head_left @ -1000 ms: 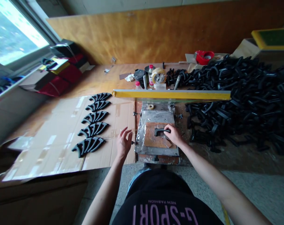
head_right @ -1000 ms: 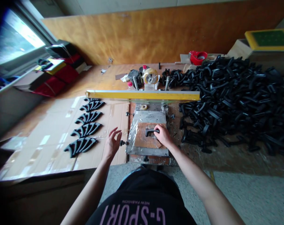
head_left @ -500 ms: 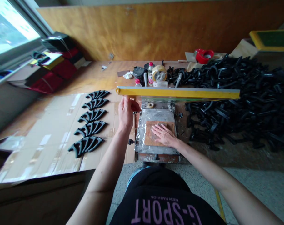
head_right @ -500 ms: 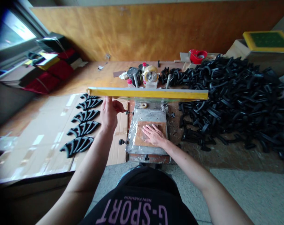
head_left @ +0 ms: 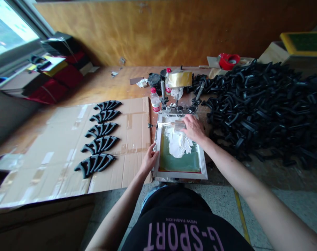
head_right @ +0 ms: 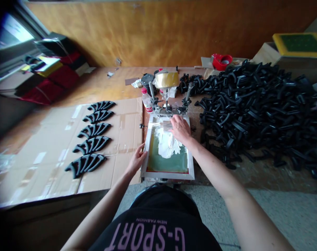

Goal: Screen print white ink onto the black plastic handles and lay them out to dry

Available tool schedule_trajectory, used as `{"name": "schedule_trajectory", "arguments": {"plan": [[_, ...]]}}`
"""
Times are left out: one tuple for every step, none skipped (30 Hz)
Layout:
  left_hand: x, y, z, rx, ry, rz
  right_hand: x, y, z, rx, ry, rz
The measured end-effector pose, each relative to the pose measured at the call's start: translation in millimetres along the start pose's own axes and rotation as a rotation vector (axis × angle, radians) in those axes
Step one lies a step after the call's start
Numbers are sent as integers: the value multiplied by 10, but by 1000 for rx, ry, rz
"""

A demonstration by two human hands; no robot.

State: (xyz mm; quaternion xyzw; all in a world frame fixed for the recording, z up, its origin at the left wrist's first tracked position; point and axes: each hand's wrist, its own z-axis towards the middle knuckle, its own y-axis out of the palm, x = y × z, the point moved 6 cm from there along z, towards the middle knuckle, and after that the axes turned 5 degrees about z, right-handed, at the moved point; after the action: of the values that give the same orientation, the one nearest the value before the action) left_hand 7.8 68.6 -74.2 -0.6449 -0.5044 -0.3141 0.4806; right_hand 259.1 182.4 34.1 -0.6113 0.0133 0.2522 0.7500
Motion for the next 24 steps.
{"name": "schedule_trajectory", "arguments": {"plan": [[-38,13,29,0,-3,13,-111,110,31,-99,-4,-17],[-64,20,47,-5,-6,20,-190,205,9,-185,-5,-35],[-84,22,57,-7,-7,23,-245,273,-62,-248,-19,-56],[-100,20,59,-6,-7,23,-289,309,-171,-288,-59,-75],[-114,17,57,-4,-7,21,-332,318,-306,-311,-133,-87],[-127,15,53,-2,-7,18,-373,304,-456,-327,-228,-87],[-140,15,50,0,-9,15,-410,274,-603,-344,-332,-73],[-152,15,48,3,-11,14,-438,235,-730,-363,-426,-50],[-162,16,48,6,-12,15,-456,195,-821,-385,-498,-21],[-169,16,49,8,-13,16,-463,161,-869,-408,-542,8],[-173,16,52,9,-14,19,-460,139,-872,-422,-555,29],[-173,15,54,10,-14,21,-451,129,-840,-417,-539,37],[-170,12,56,12,-14,21,-438,128,-789,-389,-503,33],[-165,10,55,9,-14,21,-426,136,-743,-343,-459,19],[-157,10,53,5,-14,18,-422,151,-722,-292,-426,-1],[-149,11,50,0,-16,14,-429,172,-735,-249,-411,-19],[-139,16,45,-8,-17,8,-447,199,-782,-223,-420,-26],[-129,21,39,-14,-21,2,-474,226,-853,-221,-446,-19],[-119,27,34,-20,-25,-4,-500,248,-928,-237,-477,0],[-106,32,28,-25,-31,-12,-522,259,-985,-260,-498,24],[-90,35,21,-28,-36,-20,-533,254,-1003,-278,-498,47],[-67,34,12,-33,-41,-29,-534,235,-968,-283,-474,66],[-34,26,-1,-38,-42,-41,-524,202,-879,-272,-428,80],[13,11,-20,-44,-39,-55,-501,154,-740,-243,-365,91]]}}
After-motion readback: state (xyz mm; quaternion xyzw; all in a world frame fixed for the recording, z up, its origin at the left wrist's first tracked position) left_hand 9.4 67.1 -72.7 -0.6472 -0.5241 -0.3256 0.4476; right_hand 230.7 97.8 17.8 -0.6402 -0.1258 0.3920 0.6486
